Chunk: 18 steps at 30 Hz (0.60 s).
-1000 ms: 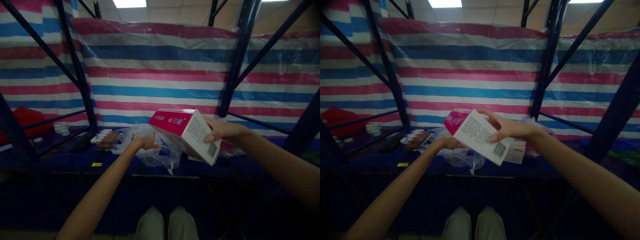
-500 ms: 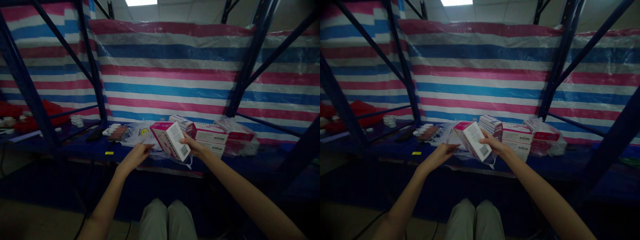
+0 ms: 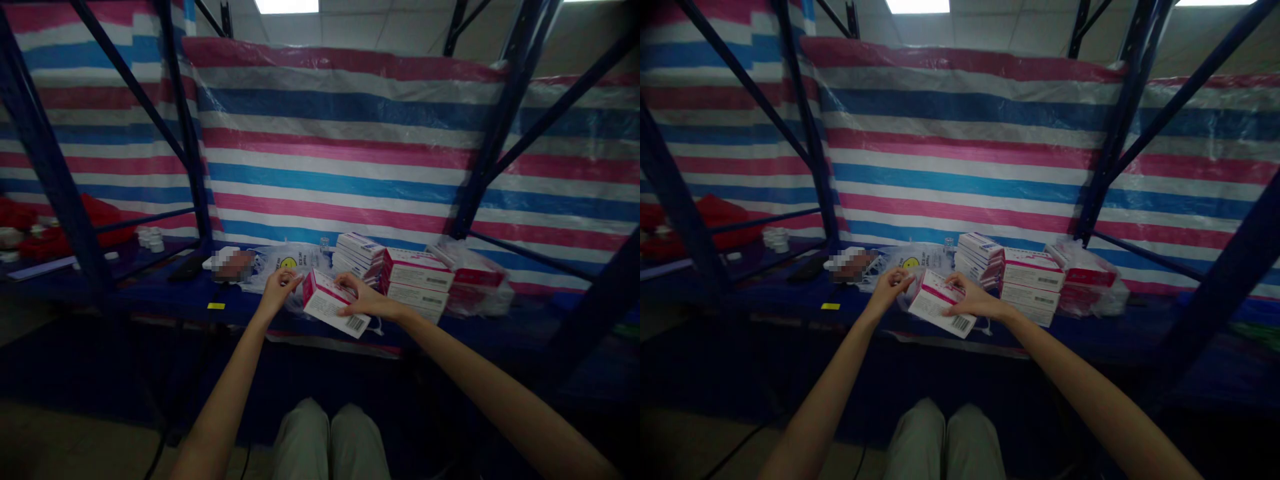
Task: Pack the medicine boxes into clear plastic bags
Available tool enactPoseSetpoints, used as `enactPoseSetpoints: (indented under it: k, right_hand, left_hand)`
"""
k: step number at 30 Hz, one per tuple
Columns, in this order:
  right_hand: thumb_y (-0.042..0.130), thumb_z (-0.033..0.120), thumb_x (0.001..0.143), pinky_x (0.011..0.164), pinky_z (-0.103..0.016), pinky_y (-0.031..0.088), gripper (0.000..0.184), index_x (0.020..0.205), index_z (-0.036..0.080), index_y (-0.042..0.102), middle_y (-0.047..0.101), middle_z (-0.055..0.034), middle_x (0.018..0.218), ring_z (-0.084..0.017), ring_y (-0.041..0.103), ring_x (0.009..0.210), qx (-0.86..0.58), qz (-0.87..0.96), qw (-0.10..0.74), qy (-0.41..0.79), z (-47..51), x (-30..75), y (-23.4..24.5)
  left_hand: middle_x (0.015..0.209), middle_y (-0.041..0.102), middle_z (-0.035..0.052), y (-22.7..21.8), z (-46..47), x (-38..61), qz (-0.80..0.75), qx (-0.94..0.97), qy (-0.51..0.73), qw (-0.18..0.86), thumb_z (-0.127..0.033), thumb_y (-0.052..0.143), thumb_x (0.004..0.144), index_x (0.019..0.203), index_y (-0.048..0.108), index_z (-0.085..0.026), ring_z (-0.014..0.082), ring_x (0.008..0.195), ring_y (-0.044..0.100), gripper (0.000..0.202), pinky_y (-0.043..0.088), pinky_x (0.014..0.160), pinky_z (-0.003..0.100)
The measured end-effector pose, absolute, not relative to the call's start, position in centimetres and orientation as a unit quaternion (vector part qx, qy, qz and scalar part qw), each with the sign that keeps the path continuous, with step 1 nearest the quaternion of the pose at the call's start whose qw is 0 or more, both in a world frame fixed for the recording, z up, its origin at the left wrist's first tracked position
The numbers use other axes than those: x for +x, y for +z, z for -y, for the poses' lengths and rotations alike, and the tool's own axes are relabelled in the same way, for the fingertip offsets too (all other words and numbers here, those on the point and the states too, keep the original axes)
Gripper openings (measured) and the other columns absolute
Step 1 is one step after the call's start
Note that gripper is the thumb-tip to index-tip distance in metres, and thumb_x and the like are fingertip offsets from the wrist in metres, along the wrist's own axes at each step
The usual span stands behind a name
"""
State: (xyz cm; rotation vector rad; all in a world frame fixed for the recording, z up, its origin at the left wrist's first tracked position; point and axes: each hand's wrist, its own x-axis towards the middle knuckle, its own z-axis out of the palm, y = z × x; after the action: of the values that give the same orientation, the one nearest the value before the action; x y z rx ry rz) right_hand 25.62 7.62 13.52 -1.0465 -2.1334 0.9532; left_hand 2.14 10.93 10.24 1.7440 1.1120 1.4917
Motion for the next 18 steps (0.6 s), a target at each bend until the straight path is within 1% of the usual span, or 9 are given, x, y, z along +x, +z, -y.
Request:
enactPoseSetpoints:
  k: [2, 4, 5, 7, 9, 10, 13, 16, 18]
  right_hand:
    - [0.075, 0.038, 0.053, 0.092, -0.035, 0.036, 0.067, 0.107, 0.021, 0.04, 0.043, -0.0042, 0.11, -0.02, 0.044, 0.105, -0.383, 0.825, 0.22, 0.353, -7.7, 25.6, 14.4]
    - [0.076, 0.038, 0.053, 0.09, -0.033, 0.037, 0.068, 0.109, 0.021, 0.041, 0.044, -0.0035, 0.111, -0.02, 0.045, 0.104, -0.358, 0.859, 0.145, 0.337, -7.8, 25.6, 15.4]
    - [0.076, 0.038, 0.053, 0.09, -0.033, 0.037, 0.069, 0.11, 0.022, 0.041, 0.044, -0.0032, 0.11, -0.02, 0.045, 0.103, -0.344, 0.872, 0.109, 0.33, -7.8, 25.6, 15.9]
    - [0.076, 0.039, 0.052, 0.089, -0.032, 0.038, 0.071, 0.111, 0.022, 0.04, 0.045, -0.0028, 0.11, -0.02, 0.046, 0.102, -0.324, 0.885, 0.063, 0.328, -8.2, 25.3, 16.6]
    - [0.076, 0.04, 0.053, 0.088, -0.032, 0.038, 0.071, 0.111, 0.021, 0.04, 0.045, -0.0031, 0.11, -0.019, 0.046, 0.101, -0.32, 0.886, 0.051, 0.332, -8.7, 24.9, 16.7]
    - [0.075, 0.041, 0.053, 0.088, -0.031, 0.039, 0.071, 0.111, 0.021, 0.04, 0.045, -0.0034, 0.11, -0.019, 0.046, 0.101, -0.323, 0.884, 0.053, 0.335, -8.9, 24.6, 16.7]
    - [0.075, 0.042, 0.053, 0.087, -0.031, 0.04, 0.072, 0.112, 0.021, 0.04, 0.046, -0.0039, 0.111, -0.019, 0.047, 0.101, -0.342, 0.875, 0.073, 0.336, -9.8, 23.6, 16.3]
    - [0.075, 0.041, 0.052, 0.085, -0.033, 0.041, 0.071, 0.112, 0.022, 0.043, 0.048, -0.0035, 0.11, -0.02, 0.048, 0.098, -0.347, 0.87, 0.091, 0.338, -10.4, 22.8, 16.5]
    - [0.076, 0.041, 0.051, 0.085, -0.034, 0.041, 0.069, 0.111, 0.023, 0.046, 0.049, -0.0035, 0.11, -0.02, 0.049, 0.098, -0.348, 0.87, 0.1, 0.335, -10.6, 22.3, 17.1]
  left_hand:
    - [0.044, 0.048, -0.0056, 10.3, -11.2, 1.8, -0.394, 0.621, 0.569, 0.368, -0.041, 0.057, 0.065, 0.065, 0.05, -0.016, 0.0092, 0.042, 0.046, 0.025, 0.032, 0.048, 0.021]
    - [0.04, 0.047, -0.0054, 10.5, -11.2, 1.5, -0.394, 0.594, 0.584, 0.387, -0.041, 0.053, 0.067, 0.063, 0.053, -0.015, 0.0081, 0.039, 0.042, 0.026, 0.03, 0.046, 0.02]
    - [0.038, 0.045, -0.0056, 10.6, -11.2, 1.4, -0.396, 0.587, 0.59, 0.387, -0.04, 0.05, 0.069, 0.066, 0.056, -0.014, 0.0076, 0.038, 0.04, 0.027, 0.029, 0.045, 0.02]
    - [0.036, 0.042, -0.0072, 10.7, -11.1, 1.1, -0.399, 0.589, 0.59, 0.381, -0.037, 0.046, 0.072, 0.082, 0.062, -0.01, 0.007, 0.035, 0.036, 0.033, 0.027, 0.043, 0.02]
    - [0.034, 0.038, -0.0089, 10.7, -10.8, 1.0, -0.403, 0.602, 0.576, 0.378, -0.035, 0.044, 0.074, 0.1, 0.06, -0.005, 0.0071, 0.032, 0.033, 0.042, 0.024, 0.041, 0.02]
    - [0.034, 0.036, -0.0096, 10.6, -10.5, 0.9, -0.407, 0.612, 0.566, 0.374, -0.035, 0.043, 0.075, 0.106, 0.058, -0.004, 0.0073, 0.032, 0.031, 0.045, 0.022, 0.039, 0.02]
    - [0.037, 0.035, -0.0095, 10.4, -9.4, 0.5, -0.41, 0.664, 0.51, 0.363, -0.038, 0.045, 0.078, 0.111, 0.056, -0.006, 0.0071, 0.033, 0.031, 0.048, 0.019, 0.037, 0.019]
    - [0.044, 0.043, -0.0068, 10.6, -8.3, -0.4, -0.399, 0.721, 0.439, 0.359, -0.042, 0.046, 0.08, 0.112, 0.056, -0.011, 0.0082, 0.038, 0.039, 0.046, 0.027, 0.04, 0.019]
    - [0.048, 0.049, -0.0049, 11.0, -7.8, -1.2, -0.417, 0.735, 0.429, 0.321, -0.043, 0.045, 0.081, 0.112, 0.055, -0.015, 0.0106, 0.044, 0.046, 0.043, 0.035, 0.046, 0.021]
